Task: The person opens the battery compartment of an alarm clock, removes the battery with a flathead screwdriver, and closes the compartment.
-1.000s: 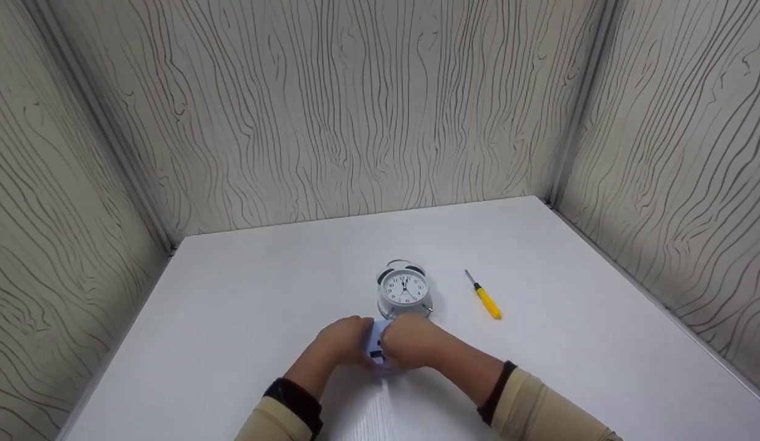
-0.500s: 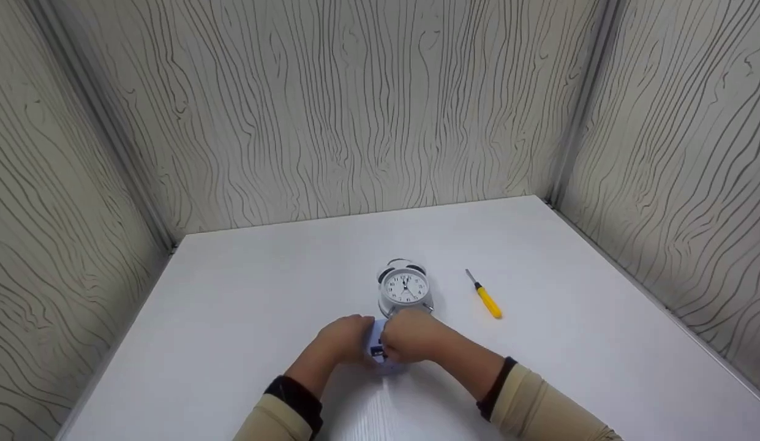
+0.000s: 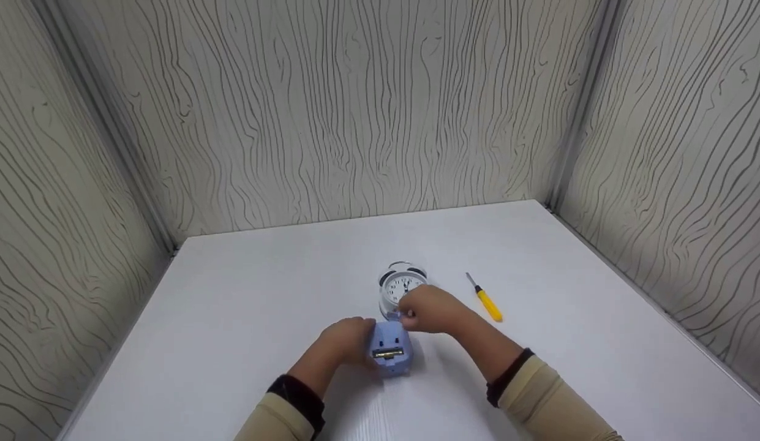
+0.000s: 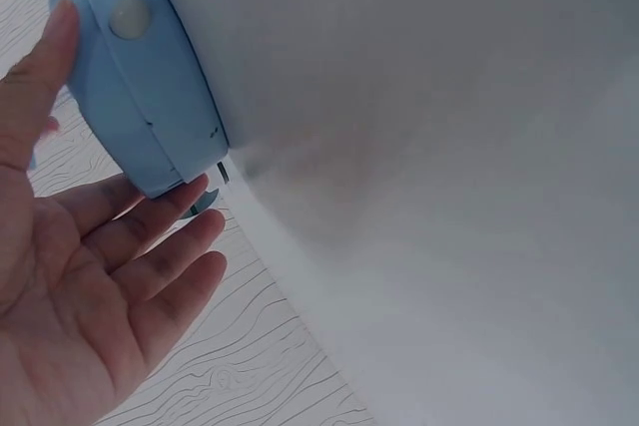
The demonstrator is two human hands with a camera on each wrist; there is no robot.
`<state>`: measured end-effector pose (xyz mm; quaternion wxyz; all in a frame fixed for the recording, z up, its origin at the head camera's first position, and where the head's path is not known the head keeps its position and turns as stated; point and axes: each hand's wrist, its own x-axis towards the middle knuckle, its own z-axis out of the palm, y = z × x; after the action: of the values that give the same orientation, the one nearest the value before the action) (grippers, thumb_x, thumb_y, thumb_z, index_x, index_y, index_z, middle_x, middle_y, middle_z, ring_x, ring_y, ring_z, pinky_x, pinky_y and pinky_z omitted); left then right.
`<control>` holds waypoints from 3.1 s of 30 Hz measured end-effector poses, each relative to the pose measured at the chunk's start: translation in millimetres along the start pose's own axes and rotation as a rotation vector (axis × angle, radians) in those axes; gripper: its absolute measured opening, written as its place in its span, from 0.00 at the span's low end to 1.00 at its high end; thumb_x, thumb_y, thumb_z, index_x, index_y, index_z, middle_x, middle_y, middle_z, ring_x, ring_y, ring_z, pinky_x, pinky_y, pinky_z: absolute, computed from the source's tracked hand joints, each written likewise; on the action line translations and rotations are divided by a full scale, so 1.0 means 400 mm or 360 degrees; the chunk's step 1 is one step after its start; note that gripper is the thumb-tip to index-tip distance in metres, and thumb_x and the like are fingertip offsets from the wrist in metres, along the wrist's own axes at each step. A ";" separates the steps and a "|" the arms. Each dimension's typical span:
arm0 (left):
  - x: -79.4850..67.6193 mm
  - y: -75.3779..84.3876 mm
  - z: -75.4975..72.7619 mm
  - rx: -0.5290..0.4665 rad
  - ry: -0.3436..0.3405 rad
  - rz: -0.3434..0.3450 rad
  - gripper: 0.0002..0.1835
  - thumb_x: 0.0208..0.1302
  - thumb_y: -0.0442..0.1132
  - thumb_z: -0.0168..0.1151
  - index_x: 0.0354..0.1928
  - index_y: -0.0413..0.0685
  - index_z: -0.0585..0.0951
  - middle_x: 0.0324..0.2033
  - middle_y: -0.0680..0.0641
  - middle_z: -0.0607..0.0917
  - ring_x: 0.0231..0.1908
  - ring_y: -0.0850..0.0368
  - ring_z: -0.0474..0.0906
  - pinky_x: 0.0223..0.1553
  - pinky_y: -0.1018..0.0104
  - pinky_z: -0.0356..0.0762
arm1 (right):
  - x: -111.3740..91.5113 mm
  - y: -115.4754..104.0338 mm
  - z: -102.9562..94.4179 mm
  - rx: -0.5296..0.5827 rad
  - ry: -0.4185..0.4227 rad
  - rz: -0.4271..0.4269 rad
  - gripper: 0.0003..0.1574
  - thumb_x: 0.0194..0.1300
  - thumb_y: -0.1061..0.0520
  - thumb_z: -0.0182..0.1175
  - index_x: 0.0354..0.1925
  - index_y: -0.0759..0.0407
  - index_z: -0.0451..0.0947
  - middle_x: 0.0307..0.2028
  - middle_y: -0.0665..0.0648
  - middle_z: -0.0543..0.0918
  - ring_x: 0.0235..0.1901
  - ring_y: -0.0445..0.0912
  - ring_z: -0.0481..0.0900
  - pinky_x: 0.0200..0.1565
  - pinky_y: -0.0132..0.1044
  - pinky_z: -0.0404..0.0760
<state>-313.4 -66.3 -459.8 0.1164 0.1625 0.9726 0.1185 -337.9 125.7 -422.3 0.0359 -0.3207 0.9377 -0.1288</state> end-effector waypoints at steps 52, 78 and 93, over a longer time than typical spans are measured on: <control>-0.006 0.008 -0.006 -0.0019 -0.0042 -0.0095 0.50 0.34 0.55 0.76 0.63 0.47 0.68 0.56 0.45 0.75 0.58 0.47 0.68 0.58 0.52 0.65 | -0.020 0.160 0.059 0.0179 -0.0748 0.0510 0.05 0.58 0.55 0.58 0.26 0.51 0.77 0.21 0.53 0.76 0.23 0.45 0.69 0.29 0.36 0.69; -0.006 0.005 -0.001 -0.0026 -0.0015 -0.0075 0.49 0.35 0.55 0.76 0.63 0.47 0.68 0.57 0.46 0.74 0.59 0.48 0.67 0.58 0.53 0.64 | -0.031 0.263 -0.026 0.0018 -0.0164 0.0602 0.04 0.58 0.60 0.57 0.32 0.60 0.78 0.27 0.54 0.77 0.28 0.47 0.72 0.36 0.43 0.75; -0.009 0.004 -0.004 -0.0071 -0.0019 -0.0077 0.50 0.32 0.55 0.77 0.62 0.48 0.68 0.54 0.46 0.76 0.57 0.48 0.69 0.57 0.53 0.66 | -0.048 0.335 -0.008 0.0004 -0.0066 0.1058 0.24 0.59 0.56 0.59 0.50 0.69 0.71 0.42 0.65 0.77 0.37 0.53 0.74 0.42 0.48 0.76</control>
<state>-309.8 -66.2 -457.3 0.1287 0.1371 0.9727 0.1363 -402.5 240.1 -454.9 0.0953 0.0004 0.9899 -0.1047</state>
